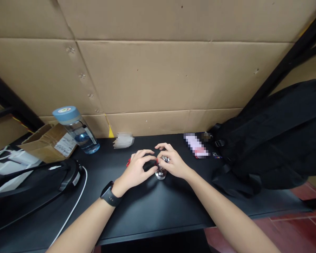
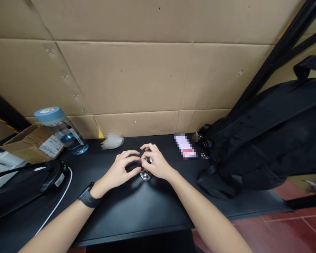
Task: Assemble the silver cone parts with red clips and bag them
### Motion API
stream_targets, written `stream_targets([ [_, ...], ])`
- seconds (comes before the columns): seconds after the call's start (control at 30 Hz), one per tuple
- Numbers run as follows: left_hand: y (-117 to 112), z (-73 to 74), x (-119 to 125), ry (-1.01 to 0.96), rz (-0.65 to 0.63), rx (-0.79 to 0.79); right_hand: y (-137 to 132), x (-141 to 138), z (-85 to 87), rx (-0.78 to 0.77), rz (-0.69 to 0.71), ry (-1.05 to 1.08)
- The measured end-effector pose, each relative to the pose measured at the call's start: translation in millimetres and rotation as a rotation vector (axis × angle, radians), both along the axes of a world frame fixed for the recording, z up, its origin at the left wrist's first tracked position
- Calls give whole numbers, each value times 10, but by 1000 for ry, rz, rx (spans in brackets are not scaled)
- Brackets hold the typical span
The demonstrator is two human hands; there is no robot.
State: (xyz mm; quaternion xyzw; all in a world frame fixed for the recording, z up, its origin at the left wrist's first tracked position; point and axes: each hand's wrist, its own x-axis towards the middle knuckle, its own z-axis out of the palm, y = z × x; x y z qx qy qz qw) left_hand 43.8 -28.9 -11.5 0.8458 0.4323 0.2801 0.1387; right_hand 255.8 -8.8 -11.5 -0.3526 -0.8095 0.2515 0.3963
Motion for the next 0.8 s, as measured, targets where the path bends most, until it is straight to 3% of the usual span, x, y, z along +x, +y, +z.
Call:
stream_targets([
  [0.2, 36, -34, -4, 0, 53, 75, 13, 34, 28, 32, 12, -92],
  [0.43, 74, 1, -48, 23, 124, 66, 156, 325, 46, 2, -198, -575],
  [0.63, 91, -1, -61, 26, 179, 72, 201, 350, -45, -95, -300, -644],
  [0.8, 108, -35, -74, 22, 201, 76, 235, 366, -95, -88, -261, -643],
])
